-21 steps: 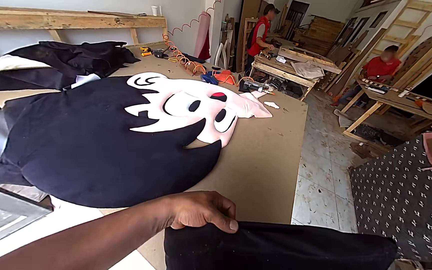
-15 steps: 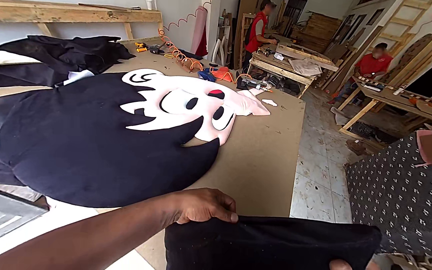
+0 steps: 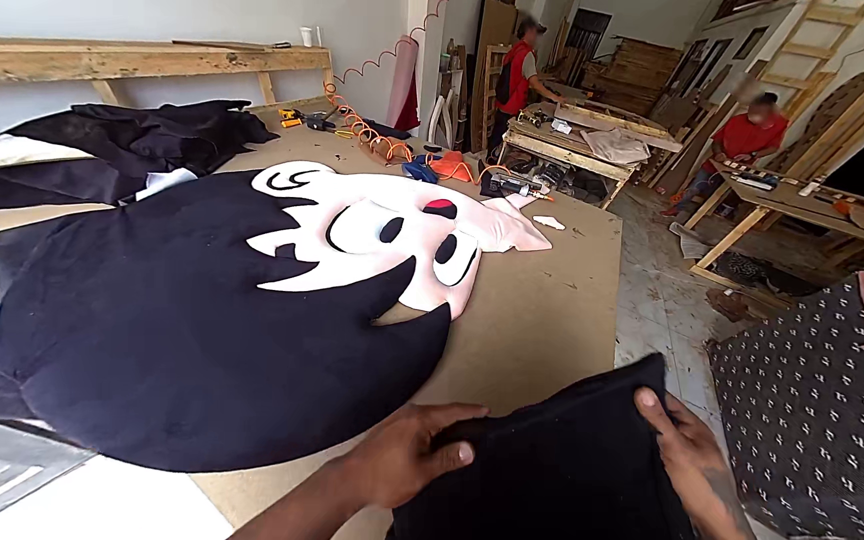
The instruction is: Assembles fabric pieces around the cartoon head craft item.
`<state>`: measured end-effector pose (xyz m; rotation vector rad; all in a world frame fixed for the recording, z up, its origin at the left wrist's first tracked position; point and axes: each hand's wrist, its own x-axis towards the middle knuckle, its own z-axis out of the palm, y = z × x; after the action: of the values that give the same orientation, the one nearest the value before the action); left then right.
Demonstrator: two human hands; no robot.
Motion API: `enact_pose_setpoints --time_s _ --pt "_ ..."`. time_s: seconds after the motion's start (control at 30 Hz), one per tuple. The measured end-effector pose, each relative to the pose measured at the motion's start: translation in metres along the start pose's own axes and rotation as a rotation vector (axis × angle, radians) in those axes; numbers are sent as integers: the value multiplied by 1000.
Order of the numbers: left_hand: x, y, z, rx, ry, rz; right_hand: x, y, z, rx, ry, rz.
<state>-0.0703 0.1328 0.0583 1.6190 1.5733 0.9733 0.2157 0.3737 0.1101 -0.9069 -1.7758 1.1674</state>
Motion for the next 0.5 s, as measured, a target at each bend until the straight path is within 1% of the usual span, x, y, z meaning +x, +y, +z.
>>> enact_pose_setpoints --time_s 0.1,0.17,0.23,0.27,0.33,0.37,0.43,0.5 --pt "-1 -40 31 -55 20 -83 41 33 41 -49 -150 100" --pt "2 -64 50 -153 96 -132 69 57 65 -119 -227 182" --pt "7 -80 59 -226 156 -241 91 80 85 -254 -244 226" --pt "10 -85 61 -252 166 -303 95 87 93 -373 -219 220" --pt "15 -88 61 -292 165 -408 85 85 98 -657 -161 150" --pt "18 -88 61 -311 174 -445 70 77 96 -750 -125 88" --pt "28 -88 61 -348 202 -496 27 62 88 -842 -50 -33" --pt "41 -88 59 -377 215 -517 -32 58 72 -946 54 -52"
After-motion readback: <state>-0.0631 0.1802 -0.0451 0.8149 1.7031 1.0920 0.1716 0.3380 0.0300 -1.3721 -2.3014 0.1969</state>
